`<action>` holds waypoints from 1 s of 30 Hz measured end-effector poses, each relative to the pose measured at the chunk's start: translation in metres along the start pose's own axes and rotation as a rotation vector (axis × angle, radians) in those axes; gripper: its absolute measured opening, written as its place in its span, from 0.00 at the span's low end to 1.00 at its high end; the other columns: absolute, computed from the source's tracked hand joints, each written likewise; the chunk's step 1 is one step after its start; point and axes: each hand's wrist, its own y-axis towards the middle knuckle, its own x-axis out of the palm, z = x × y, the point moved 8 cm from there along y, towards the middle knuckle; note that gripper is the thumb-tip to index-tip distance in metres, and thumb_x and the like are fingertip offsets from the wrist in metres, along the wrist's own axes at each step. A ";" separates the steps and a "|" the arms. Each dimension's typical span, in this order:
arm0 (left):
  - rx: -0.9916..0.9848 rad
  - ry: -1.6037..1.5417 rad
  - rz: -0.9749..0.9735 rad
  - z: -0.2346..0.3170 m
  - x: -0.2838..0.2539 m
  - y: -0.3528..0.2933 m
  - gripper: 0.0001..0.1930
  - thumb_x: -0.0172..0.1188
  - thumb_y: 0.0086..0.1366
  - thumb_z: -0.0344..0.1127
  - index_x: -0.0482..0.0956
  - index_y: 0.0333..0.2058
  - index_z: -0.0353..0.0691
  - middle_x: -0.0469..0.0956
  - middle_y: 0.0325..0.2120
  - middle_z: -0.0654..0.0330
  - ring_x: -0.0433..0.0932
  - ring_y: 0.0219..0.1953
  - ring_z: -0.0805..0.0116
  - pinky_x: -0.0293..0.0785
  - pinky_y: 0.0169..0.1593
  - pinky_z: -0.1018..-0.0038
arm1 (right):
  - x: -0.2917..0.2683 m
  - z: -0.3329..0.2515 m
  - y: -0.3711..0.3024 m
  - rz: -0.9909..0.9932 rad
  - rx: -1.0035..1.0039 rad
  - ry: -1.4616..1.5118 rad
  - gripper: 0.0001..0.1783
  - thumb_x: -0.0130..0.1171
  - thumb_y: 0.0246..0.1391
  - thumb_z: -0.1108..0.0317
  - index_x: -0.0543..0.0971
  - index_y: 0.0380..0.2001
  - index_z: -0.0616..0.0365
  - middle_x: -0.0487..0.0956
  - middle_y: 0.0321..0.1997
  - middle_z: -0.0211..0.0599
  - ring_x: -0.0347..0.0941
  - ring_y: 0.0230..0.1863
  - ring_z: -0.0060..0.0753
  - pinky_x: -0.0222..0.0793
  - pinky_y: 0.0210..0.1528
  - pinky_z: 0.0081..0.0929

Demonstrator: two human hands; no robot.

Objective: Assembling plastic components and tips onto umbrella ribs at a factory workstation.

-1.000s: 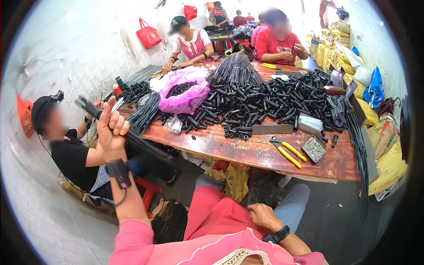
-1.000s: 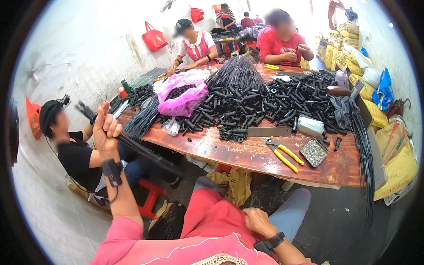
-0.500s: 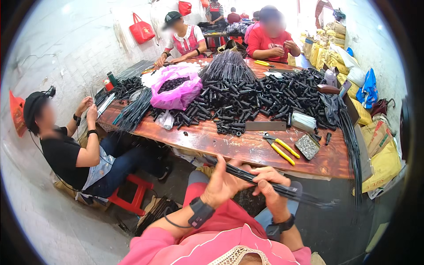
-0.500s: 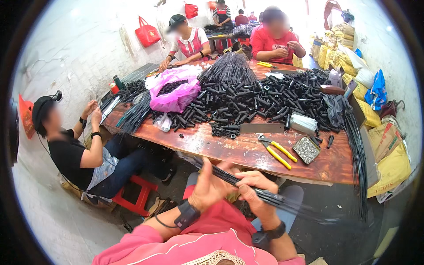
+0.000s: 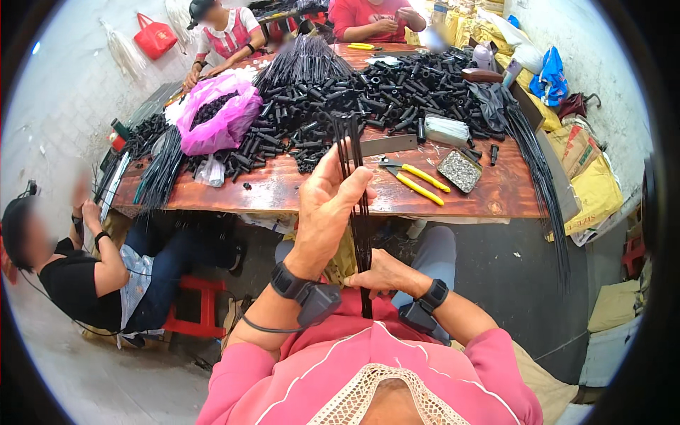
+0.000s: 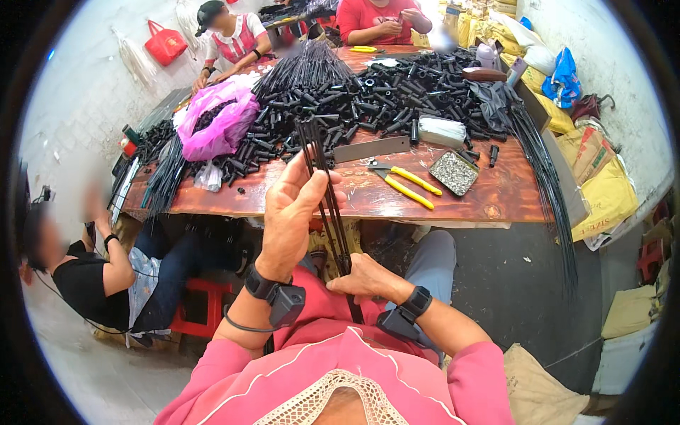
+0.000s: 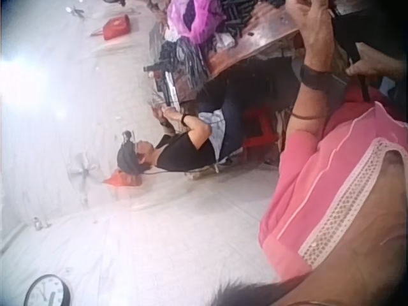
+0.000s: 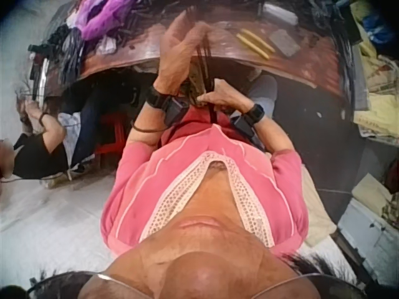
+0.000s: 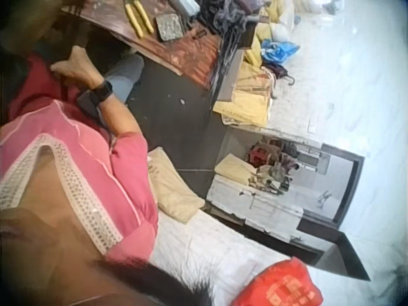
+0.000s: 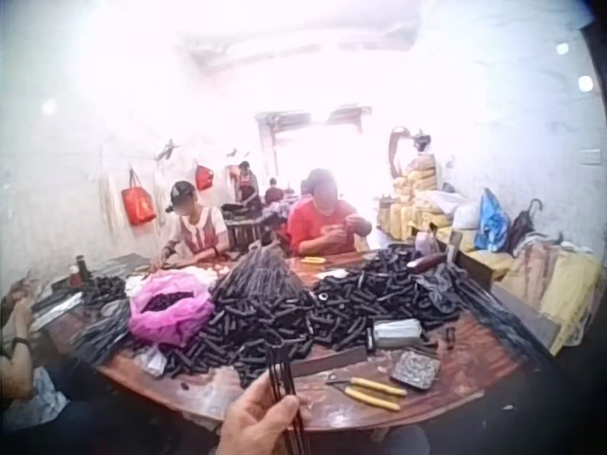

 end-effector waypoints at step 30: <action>-0.135 -0.258 -0.262 -0.036 0.004 0.024 0.33 0.56 0.69 0.38 0.53 0.66 0.32 0.71 0.29 0.61 0.72 0.29 0.71 0.73 0.35 0.72 | -0.160 -0.218 -0.050 0.719 -1.158 -0.803 0.05 0.62 0.42 0.78 0.79 0.27 0.61 0.74 0.25 0.37 0.75 0.24 0.39 0.71 0.25 0.31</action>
